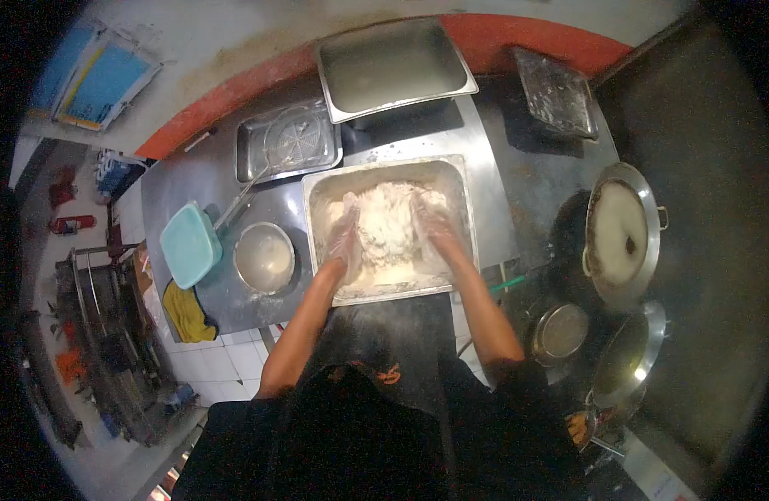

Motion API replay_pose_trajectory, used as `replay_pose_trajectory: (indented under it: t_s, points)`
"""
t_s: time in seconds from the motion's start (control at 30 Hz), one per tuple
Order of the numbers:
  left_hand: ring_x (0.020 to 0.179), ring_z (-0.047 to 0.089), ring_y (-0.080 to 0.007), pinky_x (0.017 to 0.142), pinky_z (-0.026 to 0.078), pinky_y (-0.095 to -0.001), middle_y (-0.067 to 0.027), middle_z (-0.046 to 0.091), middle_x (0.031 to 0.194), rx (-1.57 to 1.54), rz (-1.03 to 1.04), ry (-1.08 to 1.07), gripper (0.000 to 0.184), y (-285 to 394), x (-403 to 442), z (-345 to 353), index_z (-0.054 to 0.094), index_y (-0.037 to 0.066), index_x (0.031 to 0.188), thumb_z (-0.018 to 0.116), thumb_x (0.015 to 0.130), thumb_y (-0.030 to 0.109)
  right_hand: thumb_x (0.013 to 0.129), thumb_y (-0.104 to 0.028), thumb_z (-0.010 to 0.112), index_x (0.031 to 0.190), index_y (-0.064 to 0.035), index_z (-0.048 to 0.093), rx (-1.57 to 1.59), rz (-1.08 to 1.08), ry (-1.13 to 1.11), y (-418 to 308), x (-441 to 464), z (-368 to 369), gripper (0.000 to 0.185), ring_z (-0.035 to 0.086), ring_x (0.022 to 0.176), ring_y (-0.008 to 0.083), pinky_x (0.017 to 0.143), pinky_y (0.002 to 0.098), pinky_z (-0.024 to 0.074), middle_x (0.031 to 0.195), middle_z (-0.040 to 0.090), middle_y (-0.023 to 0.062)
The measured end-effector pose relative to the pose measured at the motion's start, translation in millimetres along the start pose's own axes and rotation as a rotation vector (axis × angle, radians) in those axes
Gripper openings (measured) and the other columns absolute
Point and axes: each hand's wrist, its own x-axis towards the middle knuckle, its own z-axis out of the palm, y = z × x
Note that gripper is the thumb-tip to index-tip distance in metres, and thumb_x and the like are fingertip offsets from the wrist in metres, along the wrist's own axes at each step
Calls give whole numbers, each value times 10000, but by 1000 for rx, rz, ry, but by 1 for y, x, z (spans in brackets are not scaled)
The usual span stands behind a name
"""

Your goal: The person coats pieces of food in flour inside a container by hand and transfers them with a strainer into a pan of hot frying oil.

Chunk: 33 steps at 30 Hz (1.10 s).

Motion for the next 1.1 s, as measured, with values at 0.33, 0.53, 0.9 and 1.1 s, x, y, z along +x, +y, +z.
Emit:
replay_pose_trajectory:
  t_s: [0.33,0.53,0.9,1.1]
  points:
    - [1359,240,-225,1113,166,-341,-122,291,1475,-153,52,34,808,28,21,28,325,-5,1406,499,875,579,897,-368,538,1298,-21,501,180,-322,1,61,109,25,532,418,1263,230,1061,341,298,1337,498,107]
    - [1284,384,-311,1055,285,-375,-214,428,1373,125,25,-47,786,-19,26,-11,420,-8,1342,301,907,635,892,-409,528,1359,-49,438,-48,-381,42,59,6,-2,596,351,1324,265,1112,335,226,1424,393,163]
    - [1328,325,-262,1073,264,-331,-165,358,1436,-57,67,-53,772,-19,24,11,353,-12,1387,396,903,588,862,-502,545,1279,0,507,-483,-316,-37,19,35,4,655,428,1260,285,1068,332,294,1350,464,212]
    - [1206,456,-226,989,349,-298,-112,492,1315,25,316,9,540,-30,52,5,436,25,1347,475,950,389,839,-568,527,1306,-36,494,-528,-152,43,-8,45,11,708,347,1315,288,1085,317,260,1399,412,190]
